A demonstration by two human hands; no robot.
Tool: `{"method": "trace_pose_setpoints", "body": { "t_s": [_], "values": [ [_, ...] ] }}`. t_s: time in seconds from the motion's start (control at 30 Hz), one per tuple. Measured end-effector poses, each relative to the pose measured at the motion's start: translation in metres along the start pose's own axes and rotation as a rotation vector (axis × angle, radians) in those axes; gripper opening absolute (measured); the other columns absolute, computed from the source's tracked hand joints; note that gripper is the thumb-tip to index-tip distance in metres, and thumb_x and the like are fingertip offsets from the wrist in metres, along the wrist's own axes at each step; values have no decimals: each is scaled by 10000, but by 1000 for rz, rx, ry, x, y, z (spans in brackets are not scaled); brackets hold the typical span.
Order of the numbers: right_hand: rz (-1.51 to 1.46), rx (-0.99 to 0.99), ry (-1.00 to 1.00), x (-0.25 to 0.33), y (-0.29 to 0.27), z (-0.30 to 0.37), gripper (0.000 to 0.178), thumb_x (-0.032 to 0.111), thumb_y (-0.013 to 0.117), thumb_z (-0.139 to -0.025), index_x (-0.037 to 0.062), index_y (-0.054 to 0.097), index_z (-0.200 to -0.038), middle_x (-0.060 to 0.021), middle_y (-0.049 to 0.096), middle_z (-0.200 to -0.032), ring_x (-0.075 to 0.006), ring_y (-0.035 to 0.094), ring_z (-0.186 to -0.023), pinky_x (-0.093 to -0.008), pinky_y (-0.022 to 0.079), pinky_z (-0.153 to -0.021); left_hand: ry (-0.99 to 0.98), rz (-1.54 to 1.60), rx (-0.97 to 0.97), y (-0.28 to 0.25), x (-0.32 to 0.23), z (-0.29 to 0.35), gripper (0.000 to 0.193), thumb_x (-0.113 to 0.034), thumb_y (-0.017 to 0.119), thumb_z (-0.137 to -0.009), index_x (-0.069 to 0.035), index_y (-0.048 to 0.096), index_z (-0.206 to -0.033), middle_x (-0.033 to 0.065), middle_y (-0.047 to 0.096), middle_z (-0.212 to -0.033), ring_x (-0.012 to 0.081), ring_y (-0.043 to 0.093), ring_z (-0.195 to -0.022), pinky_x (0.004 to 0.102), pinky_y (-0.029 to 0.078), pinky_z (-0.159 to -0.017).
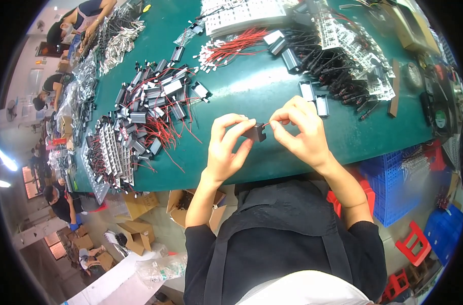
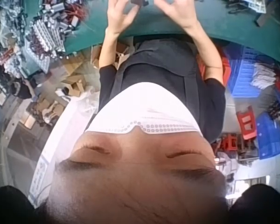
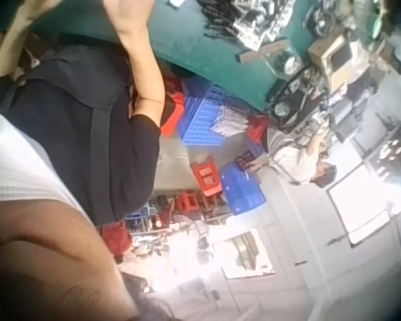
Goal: The person assembles wires and connectors into small plastic housings by hand, creating electronic components.
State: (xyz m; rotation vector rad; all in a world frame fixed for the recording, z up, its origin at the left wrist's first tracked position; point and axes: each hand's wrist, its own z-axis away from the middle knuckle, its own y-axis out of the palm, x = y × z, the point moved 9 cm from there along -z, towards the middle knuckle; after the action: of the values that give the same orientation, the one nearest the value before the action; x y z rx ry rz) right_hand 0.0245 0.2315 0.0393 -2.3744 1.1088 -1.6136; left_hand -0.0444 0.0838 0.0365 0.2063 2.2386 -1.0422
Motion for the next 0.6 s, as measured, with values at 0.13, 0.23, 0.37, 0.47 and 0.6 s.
{"method": "trace_pose_setpoints", "body": {
  "t_s": [0.13,0.23,0.37,0.47,0.6],
  "values": [
    [105,-20,-67,12,-2,0,114,51,731,-727,66,663,-817,-24,558,-750,-171,541,-711,-307,384,-684,13,-39,-22,-2,-3,1,493,68,746,-668,-54,641,-1133,124,562,-1096,278,591,-1034,365,502,-882],
    [232,-83,-160,22,-3,5,146,109,737,-724,121,639,-831,2,546,-766,-172,547,-738,-331,361,-717,30,-81,-20,-1,-6,2,498,78,746,-655,-51,639,-1125,121,560,-1083,276,590,-1013,366,503,-872],
    [194,-16,-159,26,2,9,271,78,694,-801,100,640,-1066,-13,550,-776,-202,550,-743,-340,392,-698,101,-158,-55,5,-12,2,502,77,755,-645,-62,641,-1113,106,563,-1061,272,587,-986,368,502,-852],
    [-117,114,92,5,12,11,379,86,649,-873,35,574,-1241,-54,545,-804,-248,551,-755,-361,431,-714,263,-325,-168,4,-23,11,512,74,771,-628,-89,648,-1098,77,559,-1022,242,580,-918,353,497,-804],
    [-79,275,26,8,28,18,461,141,580,-956,15,476,-1388,-118,517,-919,-272,550,-805,-351,480,-777,366,-422,-233,10,-30,16,414,76,745,-650,-82,697,-1029,36,524,-971,197,536,-846,310,468,-712]
  ]
}}
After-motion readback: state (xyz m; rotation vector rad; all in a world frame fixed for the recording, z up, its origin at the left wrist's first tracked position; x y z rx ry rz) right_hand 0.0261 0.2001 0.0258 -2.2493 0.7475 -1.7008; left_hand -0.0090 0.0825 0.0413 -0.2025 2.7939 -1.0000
